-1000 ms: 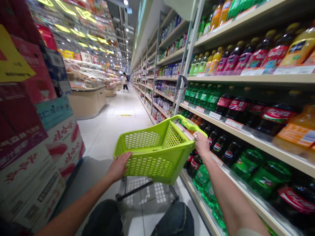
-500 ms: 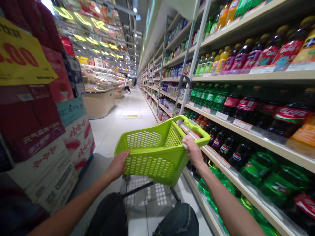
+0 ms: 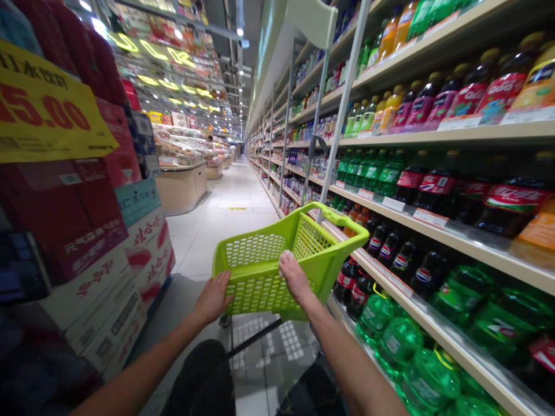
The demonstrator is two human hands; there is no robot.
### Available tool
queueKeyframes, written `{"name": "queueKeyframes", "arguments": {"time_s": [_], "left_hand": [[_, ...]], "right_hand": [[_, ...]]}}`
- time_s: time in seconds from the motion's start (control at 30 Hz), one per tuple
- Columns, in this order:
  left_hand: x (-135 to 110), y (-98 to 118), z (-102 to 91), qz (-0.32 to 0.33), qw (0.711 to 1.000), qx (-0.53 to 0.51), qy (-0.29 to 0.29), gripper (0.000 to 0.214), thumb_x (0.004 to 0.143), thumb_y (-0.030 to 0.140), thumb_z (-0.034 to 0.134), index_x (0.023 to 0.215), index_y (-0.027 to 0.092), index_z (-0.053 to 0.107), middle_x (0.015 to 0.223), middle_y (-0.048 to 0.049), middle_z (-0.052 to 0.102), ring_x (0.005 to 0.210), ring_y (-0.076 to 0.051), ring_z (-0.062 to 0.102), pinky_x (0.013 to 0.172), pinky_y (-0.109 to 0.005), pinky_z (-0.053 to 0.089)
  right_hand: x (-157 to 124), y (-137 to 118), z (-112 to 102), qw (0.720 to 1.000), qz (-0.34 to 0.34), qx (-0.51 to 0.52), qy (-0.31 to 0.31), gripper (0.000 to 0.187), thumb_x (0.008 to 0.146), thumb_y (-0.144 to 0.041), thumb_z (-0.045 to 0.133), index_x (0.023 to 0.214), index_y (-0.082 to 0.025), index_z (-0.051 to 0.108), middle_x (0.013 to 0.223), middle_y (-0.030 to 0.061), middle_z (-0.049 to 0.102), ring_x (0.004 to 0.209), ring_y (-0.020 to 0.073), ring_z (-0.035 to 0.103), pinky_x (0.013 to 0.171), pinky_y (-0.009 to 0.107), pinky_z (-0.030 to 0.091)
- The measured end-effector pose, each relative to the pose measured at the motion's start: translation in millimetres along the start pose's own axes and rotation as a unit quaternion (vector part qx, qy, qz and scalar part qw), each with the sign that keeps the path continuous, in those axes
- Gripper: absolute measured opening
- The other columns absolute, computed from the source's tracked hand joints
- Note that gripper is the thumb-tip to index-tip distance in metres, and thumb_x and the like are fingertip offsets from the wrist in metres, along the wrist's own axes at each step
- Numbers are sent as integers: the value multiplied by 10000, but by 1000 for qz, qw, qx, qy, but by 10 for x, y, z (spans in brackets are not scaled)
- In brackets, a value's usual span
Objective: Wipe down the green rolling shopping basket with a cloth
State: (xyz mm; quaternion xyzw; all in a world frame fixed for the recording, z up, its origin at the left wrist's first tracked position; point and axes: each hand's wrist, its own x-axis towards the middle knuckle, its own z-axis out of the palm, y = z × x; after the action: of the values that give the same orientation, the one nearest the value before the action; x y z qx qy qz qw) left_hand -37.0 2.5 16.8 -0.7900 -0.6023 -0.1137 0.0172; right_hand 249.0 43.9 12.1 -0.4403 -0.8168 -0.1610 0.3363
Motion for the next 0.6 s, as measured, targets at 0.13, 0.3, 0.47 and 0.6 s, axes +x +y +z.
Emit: {"name": "queueKeyframes", "arguments": {"time_s": [0.13,0.3,0.47,0.6], "left_hand": [[-72,52,-27,36,999,5,-2,560,751,175,416,1295,82,324,1357,-121,390,1263,-212,329,1063,-406,204],[-120,195,13,26,999,6,23,533,753,146,387,1280,78,350,1324,-130,432,1238,-213,368,1064,-405,195],[-191,359,23,22,1000,-9,11,519,759,128,359,1273,54,351,1295,-144,460,1215,-216,392,1057,-395,209],[-286,558,39,50,998,-42,11,531,756,170,388,1278,81,343,1284,-142,468,1199,-222,406,1058,-403,207]], "right_hand": [[3,276,-143,998,63,-30,10,291,817,-148,432,1056,-174,595,1204,117,546,1203,236,416,981,476,358],[-57,277,-116,993,107,4,51,296,809,-123,409,1031,-154,603,1205,126,542,1222,225,393,1015,460,330],[-102,-307,283,995,28,91,41,356,806,-100,422,1121,-206,548,1260,68,506,1249,177,353,1030,437,318],[-133,-143,198,997,30,72,10,313,797,-107,460,1067,-201,588,1171,87,576,1202,198,421,990,452,357]]}}
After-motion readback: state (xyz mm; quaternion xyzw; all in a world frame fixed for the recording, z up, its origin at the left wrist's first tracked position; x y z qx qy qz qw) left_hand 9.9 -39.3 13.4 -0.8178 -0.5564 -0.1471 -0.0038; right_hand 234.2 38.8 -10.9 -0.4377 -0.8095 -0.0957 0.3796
